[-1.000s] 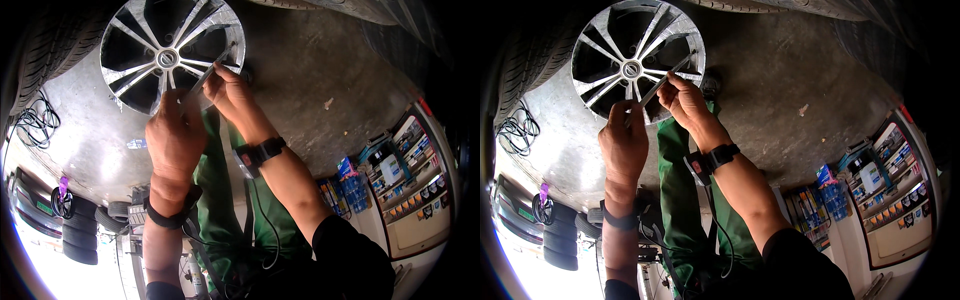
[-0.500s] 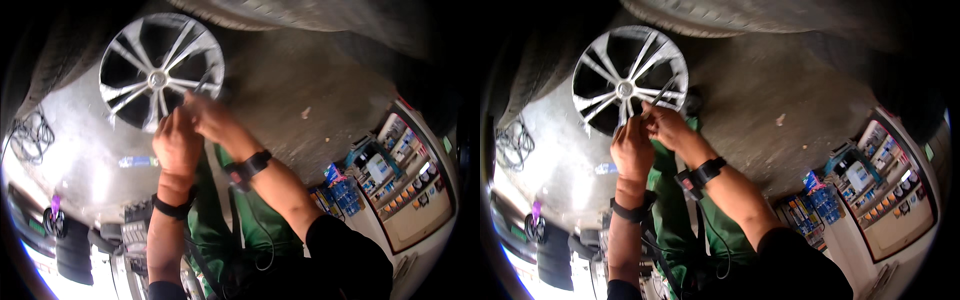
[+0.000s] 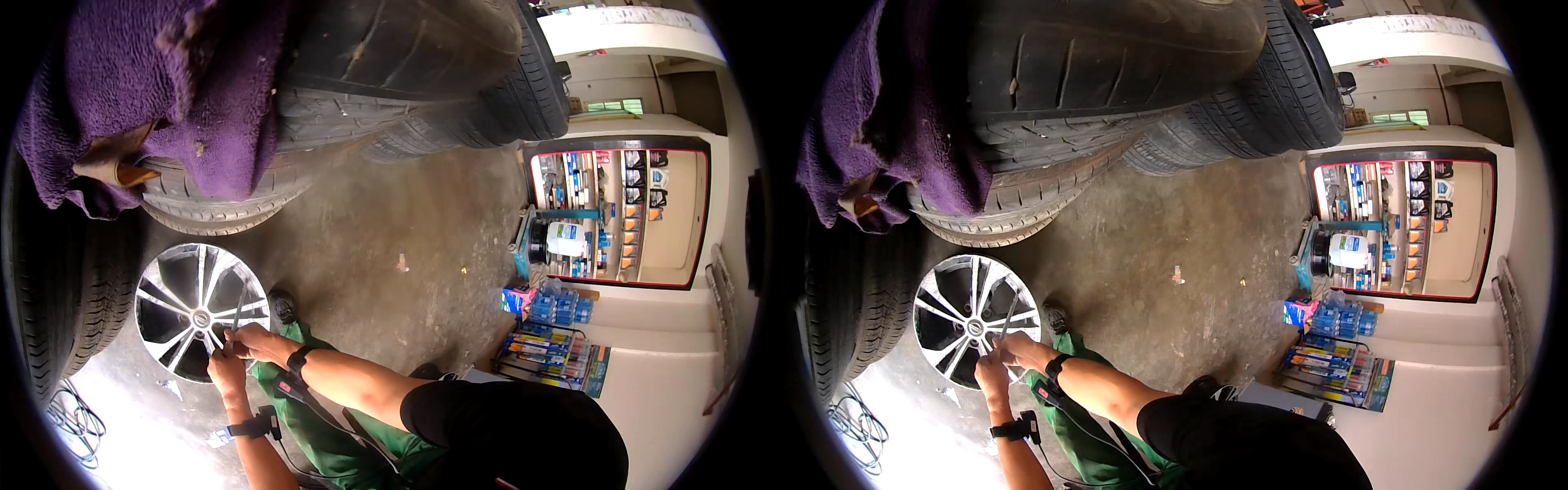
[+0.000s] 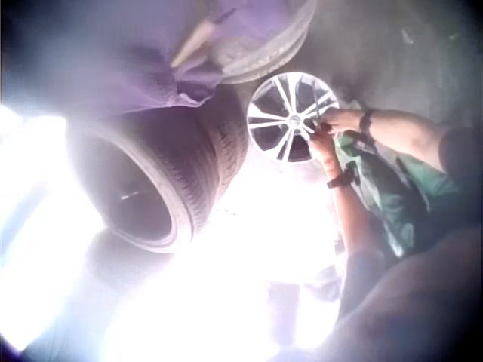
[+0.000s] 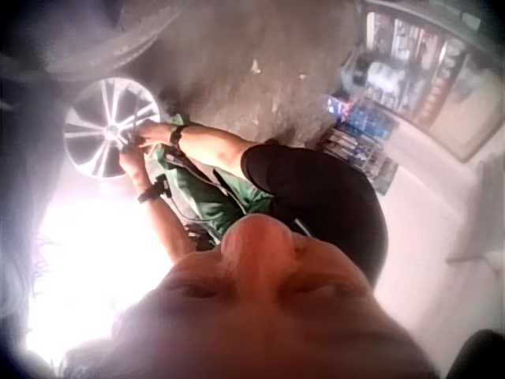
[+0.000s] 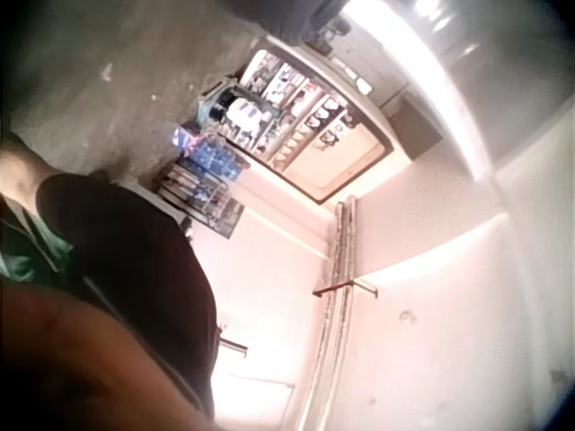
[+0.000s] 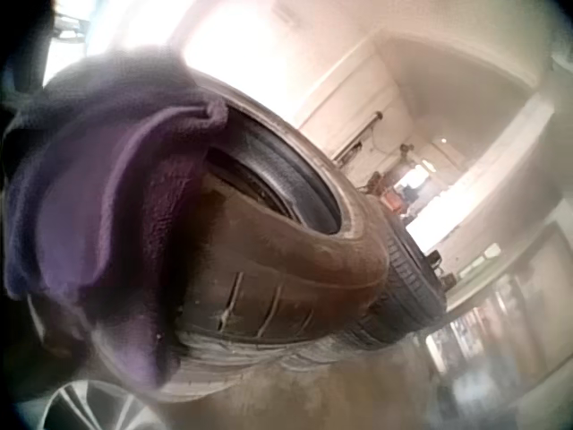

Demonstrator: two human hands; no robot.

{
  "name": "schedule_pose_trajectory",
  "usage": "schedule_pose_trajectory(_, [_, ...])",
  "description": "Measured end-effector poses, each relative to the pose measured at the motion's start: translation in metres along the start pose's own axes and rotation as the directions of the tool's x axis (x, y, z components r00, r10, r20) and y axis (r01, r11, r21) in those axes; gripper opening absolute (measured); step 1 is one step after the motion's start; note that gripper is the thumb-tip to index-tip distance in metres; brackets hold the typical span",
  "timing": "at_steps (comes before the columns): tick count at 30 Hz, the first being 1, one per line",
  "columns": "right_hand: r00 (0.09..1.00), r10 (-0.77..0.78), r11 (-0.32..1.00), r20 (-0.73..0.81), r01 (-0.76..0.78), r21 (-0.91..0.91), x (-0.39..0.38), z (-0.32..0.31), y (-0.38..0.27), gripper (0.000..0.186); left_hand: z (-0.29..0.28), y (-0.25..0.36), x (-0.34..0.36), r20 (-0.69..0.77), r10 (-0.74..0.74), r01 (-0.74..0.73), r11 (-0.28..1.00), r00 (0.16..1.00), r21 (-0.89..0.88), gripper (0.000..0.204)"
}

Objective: The person removes weights from a wheel rim using a tool, measures the rim with a tape, and places the rim on a tire changer machine. They then peel a sticker from a new tire and apply liquid to its bead using a spray bottle.

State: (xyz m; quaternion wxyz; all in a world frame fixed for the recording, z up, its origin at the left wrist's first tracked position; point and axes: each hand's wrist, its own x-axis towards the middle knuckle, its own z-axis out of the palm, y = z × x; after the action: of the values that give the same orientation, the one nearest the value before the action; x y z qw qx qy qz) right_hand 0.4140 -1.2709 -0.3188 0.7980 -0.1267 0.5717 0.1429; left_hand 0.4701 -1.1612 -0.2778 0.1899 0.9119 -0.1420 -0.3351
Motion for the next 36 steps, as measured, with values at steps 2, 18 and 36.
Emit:
schedule_pose_trajectory(2, [1.0, 0.024, 0.998, 0.01, -0.024, -0.052, -0.013, 0.002, -0.006, 0.029, -0.005, 0.01, -0.001, -0.022, -0.085, 0.084, 0.995, 0.996, -0.055, 0.038])
schedule_pose_trajectory(18, [0.995, -0.101, 0.993, 0.015, 0.1, 0.061, -0.019, 0.02, 0.009, 0.012, -0.074, 0.044, -0.021, 0.038, -0.101, 0.101, 0.995, 0.994, 0.008, 0.039])
schedule_pose_trajectory(36, [0.772, -0.447, 0.004, 0.451, 0.506, -0.862, -0.034, -0.016, -0.055, 0.025, -0.012, 0.051, -0.04, -0.319, -0.065, 0.035, 0.995, 0.946, -0.098, 0.018])
